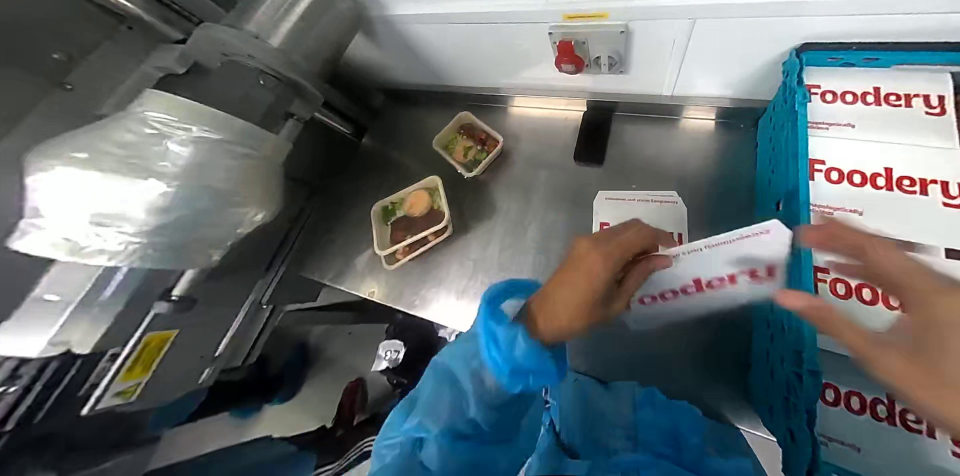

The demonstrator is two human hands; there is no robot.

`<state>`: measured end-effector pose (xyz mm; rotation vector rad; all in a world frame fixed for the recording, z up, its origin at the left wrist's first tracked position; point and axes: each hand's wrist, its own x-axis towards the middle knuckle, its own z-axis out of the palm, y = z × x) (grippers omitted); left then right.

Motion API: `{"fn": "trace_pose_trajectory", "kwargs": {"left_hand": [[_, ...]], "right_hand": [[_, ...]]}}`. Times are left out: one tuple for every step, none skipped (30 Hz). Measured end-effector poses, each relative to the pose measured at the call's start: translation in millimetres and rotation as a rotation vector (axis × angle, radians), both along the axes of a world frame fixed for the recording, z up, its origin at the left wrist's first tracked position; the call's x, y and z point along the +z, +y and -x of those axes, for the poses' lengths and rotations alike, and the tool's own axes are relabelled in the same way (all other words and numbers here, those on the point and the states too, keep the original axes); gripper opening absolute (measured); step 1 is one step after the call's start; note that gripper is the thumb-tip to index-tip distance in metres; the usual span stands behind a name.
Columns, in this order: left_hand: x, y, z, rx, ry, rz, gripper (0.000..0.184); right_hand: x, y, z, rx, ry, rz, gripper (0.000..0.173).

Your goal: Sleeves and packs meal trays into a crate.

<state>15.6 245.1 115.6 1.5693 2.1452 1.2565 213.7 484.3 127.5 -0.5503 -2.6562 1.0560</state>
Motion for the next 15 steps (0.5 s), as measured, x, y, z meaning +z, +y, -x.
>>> {"fn": "trace_pose_trajectory", "kwargs": {"left_hand": [[4.0,-12.4,-12.9,0.043,0.019,-0.074,0.016],[3.8,-23.5,-22.8,0.092,0.043,-0.123,0.017],[0.3,-34.0,-28.2,0.135,0.075,-0.157,0.020],[-5.7,-45.0,-31.7,0.176,0.098,-0.176,0.022],[-12.4,-56.9,-33.3,0.210,0.104,-0.180,0.024],[-18.8,-69.6,-33.5,0.236,0.098,-0.177,0.025],[-24.1,-83.2,-32.8,0.258,0.094,-0.170,0.027],[-27.7,-96.6,-32.0,0.281,0.095,-0.160,0.029],[-29.7,-110.0,-31.9,0.305,0.100,-0.145,0.032],[-30.6,-123.4,-32.3,0.327,0.106,-0.130,0.034],[-31.2,-136.8,-32.3,0.353,0.109,-0.119,0.035],[-31.4,-150.5,-31.6,0.375,0.107,-0.111,0.036],[-31.7,-164.4,-29.8,0.387,0.097,-0.100,0.035],[-32.8,-178.6,-27.7,0.387,0.074,-0.091,0.034],[-34.6,-193.0,-25.9,0.383,0.048,-0.081,0.034]], "right_hand": [[-12.7,-30.6,8.2,-0.078,0.045,0.010,0.066],[-19.7,-55.6,15.7,-0.173,0.058,0.007,0.058],[-21.9,-74.7,23.0,-0.242,0.074,-0.009,0.055],[-21.4,-89.7,28.4,-0.277,0.078,-0.041,0.056],[-20.3,-101.9,33.2,-0.281,0.075,-0.083,0.059],[-18.6,-112.3,37.9,-0.265,0.064,-0.135,0.061],[-16.0,-122.0,43.2,-0.232,0.045,-0.186,0.062],[-12.7,-130.7,48.9,-0.184,0.026,-0.224,0.063],[-9.0,-138.6,53.9,-0.125,-0.002,-0.246,0.063],[-6.2,-145.2,59.0,-0.057,-0.042,-0.236,0.062],[-4.0,-150.1,64.9,0.021,-0.110,-0.173,0.058],[-2.9,-153.4,71.9,0.103,-0.207,-0.059,0.051],[-2.2,-155.4,80.6,0.196,-0.309,0.098,0.043],[-1.9,-158.7,90.7,0.294,-0.398,0.268,0.037],[-2.8,-165.2,100.9,0.378,-0.458,0.416,0.029]]}}
